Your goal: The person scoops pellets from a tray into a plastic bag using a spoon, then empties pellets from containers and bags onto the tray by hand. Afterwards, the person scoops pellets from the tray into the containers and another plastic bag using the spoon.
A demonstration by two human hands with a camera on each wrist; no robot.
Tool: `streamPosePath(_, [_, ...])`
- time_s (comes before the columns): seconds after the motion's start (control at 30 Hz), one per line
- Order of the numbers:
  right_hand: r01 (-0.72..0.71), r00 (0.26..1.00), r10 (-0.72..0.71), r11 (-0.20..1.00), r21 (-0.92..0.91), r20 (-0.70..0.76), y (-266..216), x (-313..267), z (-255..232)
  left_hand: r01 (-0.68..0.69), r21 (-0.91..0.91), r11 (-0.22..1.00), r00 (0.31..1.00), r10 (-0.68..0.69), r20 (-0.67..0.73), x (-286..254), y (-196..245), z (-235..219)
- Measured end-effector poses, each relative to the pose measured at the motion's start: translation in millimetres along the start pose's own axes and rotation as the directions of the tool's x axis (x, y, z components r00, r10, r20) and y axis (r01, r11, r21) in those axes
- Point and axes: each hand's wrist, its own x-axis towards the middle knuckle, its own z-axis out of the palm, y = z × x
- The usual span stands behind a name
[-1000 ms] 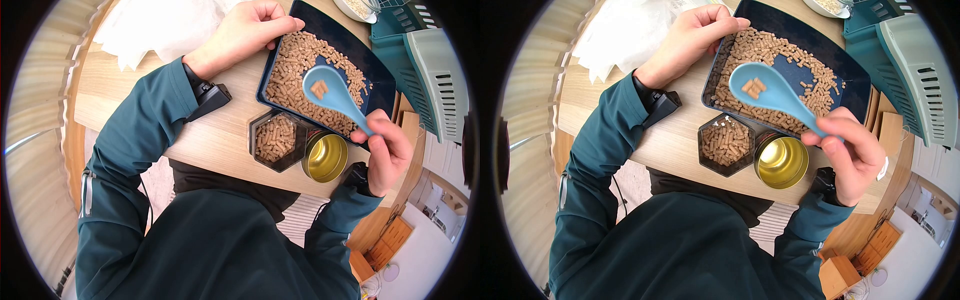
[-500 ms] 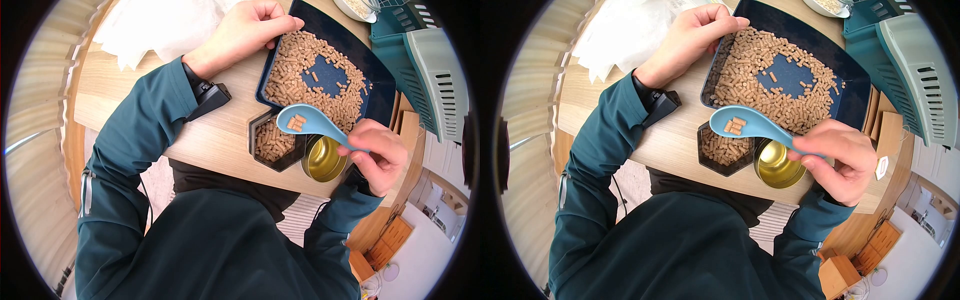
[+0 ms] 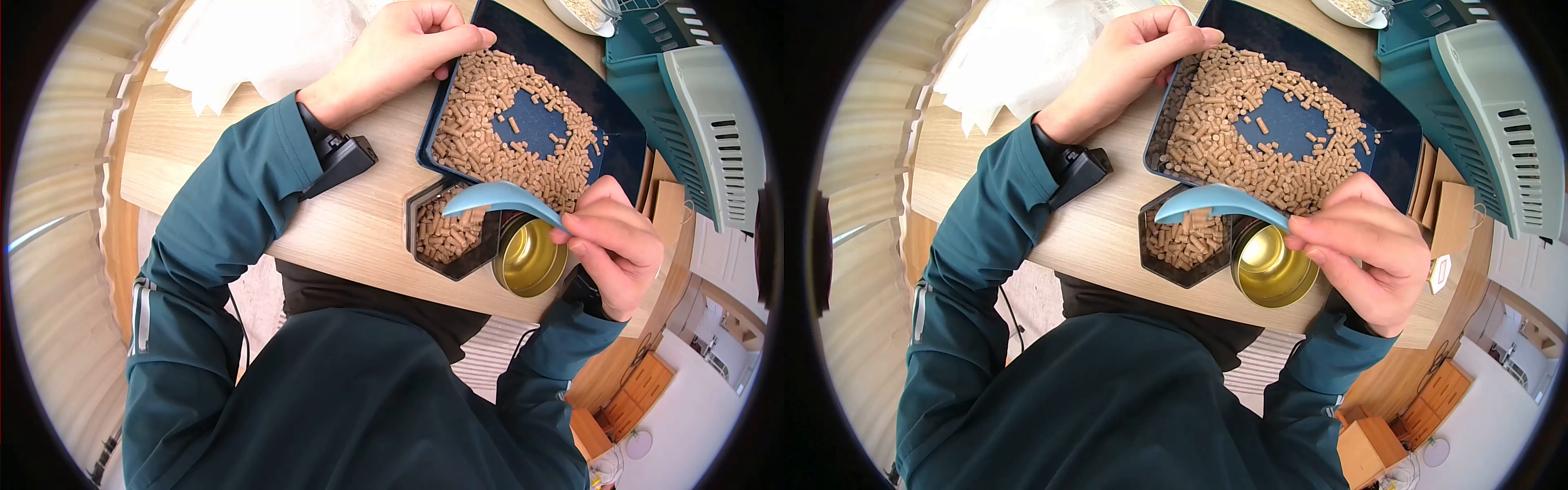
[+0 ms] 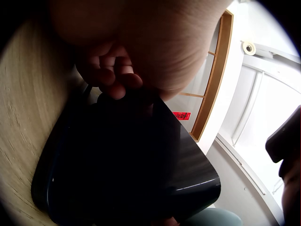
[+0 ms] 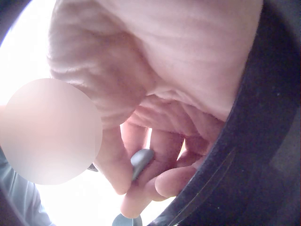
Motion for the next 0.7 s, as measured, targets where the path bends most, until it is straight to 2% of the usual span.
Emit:
streamPosePath(0.27, [0.046, 0.999, -0.047, 0.999, 0.018, 0.017, 4, -2, -2, -0.005, -0.009, 1.000, 1.000, 0.005, 0.000, 0, -1, 1])
streamPosePath(0.33, [-0.066, 0.982, 0.072, 0.997, 0.041, -0.175, 2, -8, 1, -0.003, -0.010, 1.000, 1.000, 0.003, 0.002, 0, -1, 0])
streamPosePath(0.37, [-0.227, 0.937, 0.243, 0.970, 0.094, -0.252, -3, -10, 5, -0.003, -0.010, 1.000, 1.000, 0.003, 0.001, 0, 0, 0])
streamPosePath(0.4, [-0.226, 0.937, 0.243, 0.970, 0.094, -0.251, -4, -7, 9, -0.004, -0.009, 1.000, 1.000, 0.004, 0.002, 0, 0, 0])
streamPosePath(0.47, [-0.402, 0.825, 0.363, 0.915, 0.002, -0.433, -6, 1, 19, -0.006, -0.010, 1.000, 1.000, 0.006, 0.002, 0, 1, 1])
streamPosePath(0.6, [-0.473, 0.781, 0.358, 0.874, -0.112, -0.511, 1, 4, 27, -0.010, -0.021, 1.000, 1.000, 0.010, 0.001, 0, 0, 1])
streamPosePath(0.63, [-0.473, 0.781, 0.358, 0.874, -0.112, -0.512, 3, 4, 26, -0.012, -0.020, 1.000, 1.000, 0.012, 0.002, 0, -1, 1])
streamPosePath(0.7, [-0.389, 0.868, 0.204, 0.846, -0.366, -0.453, 8, 5, 25, -0.016, -0.022, 1.000, 1.000, 0.017, 0.004, 2, -4, 1])
